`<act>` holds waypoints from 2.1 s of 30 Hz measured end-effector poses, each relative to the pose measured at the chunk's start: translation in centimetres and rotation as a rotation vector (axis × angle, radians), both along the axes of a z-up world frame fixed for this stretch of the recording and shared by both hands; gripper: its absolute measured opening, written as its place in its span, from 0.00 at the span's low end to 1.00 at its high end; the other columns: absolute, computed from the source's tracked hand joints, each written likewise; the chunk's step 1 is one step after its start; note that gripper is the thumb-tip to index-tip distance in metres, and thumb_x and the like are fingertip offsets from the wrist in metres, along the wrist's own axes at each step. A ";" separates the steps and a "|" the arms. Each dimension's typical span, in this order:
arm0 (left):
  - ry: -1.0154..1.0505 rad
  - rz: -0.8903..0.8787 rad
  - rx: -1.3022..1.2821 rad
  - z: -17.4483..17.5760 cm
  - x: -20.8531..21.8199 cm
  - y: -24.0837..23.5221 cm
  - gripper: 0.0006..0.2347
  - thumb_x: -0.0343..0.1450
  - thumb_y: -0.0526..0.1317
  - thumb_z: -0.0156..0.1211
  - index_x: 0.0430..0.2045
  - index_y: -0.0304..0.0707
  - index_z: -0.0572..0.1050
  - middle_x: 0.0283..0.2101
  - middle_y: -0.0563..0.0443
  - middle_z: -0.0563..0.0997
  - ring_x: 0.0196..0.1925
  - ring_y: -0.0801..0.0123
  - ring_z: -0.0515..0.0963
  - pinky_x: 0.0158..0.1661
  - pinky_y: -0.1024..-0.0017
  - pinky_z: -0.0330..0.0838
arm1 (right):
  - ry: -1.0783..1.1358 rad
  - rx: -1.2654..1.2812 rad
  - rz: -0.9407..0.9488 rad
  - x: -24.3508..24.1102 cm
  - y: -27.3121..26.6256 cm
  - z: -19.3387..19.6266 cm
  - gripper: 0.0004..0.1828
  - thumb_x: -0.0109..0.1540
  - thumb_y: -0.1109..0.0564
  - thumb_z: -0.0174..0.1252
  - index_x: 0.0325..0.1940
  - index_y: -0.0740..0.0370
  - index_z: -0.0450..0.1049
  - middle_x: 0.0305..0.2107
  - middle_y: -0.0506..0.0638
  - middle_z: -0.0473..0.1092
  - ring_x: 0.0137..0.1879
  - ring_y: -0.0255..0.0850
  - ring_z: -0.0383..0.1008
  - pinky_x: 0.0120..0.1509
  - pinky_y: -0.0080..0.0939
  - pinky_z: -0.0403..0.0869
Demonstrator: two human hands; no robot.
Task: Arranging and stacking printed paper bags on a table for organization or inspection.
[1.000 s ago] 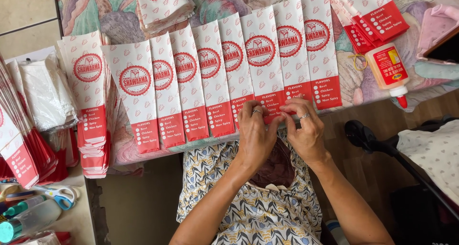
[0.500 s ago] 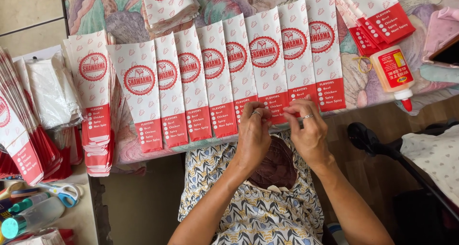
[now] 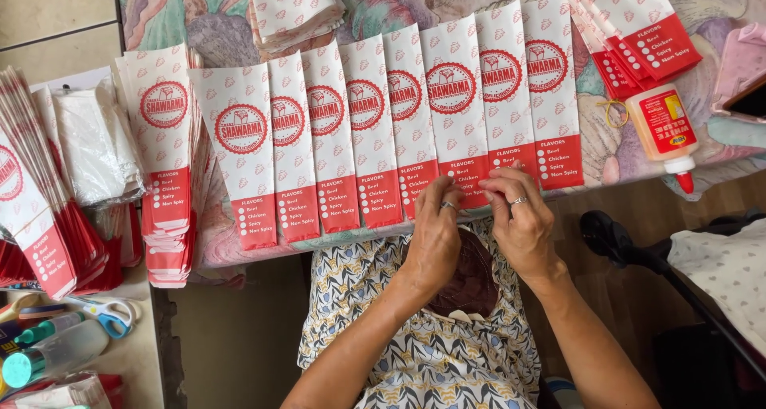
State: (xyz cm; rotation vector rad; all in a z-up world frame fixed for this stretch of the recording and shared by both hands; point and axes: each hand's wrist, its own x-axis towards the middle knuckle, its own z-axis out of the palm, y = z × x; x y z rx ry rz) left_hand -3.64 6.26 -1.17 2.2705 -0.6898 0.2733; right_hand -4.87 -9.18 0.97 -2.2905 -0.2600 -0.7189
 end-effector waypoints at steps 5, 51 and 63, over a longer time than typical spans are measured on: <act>-0.135 -0.008 -0.238 -1.1 -0.2 2.5 0.09 0.72 0.24 0.51 0.44 0.28 0.74 0.48 0.38 0.75 0.59 0.50 0.76 0.57 0.58 0.71 | -0.027 -0.012 0.035 0.1 0.7 0.4 0.10 0.64 0.72 0.59 0.49 0.68 0.76 0.47 0.56 0.72 0.58 0.53 0.76 0.74 0.58 0.68; 0.375 0.222 -0.336 3.8 0.9 5.8 0.05 0.67 0.22 0.58 0.33 0.26 0.74 0.42 0.37 0.72 0.51 0.38 0.78 0.54 0.53 0.73 | 0.158 0.145 0.128 1.0 4.5 -0.4 0.08 0.61 0.68 0.65 0.42 0.65 0.75 0.38 0.52 0.74 0.54 0.51 0.78 0.72 0.57 0.68; 0.383 0.158 -0.319 2.1 1.2 6.2 0.06 0.68 0.29 0.65 0.34 0.32 0.73 0.44 0.44 0.72 0.50 0.41 0.79 0.51 0.54 0.74 | 0.178 0.106 0.105 0.9 4.4 -0.3 0.10 0.59 0.68 0.67 0.42 0.63 0.75 0.38 0.50 0.73 0.54 0.49 0.78 0.73 0.55 0.68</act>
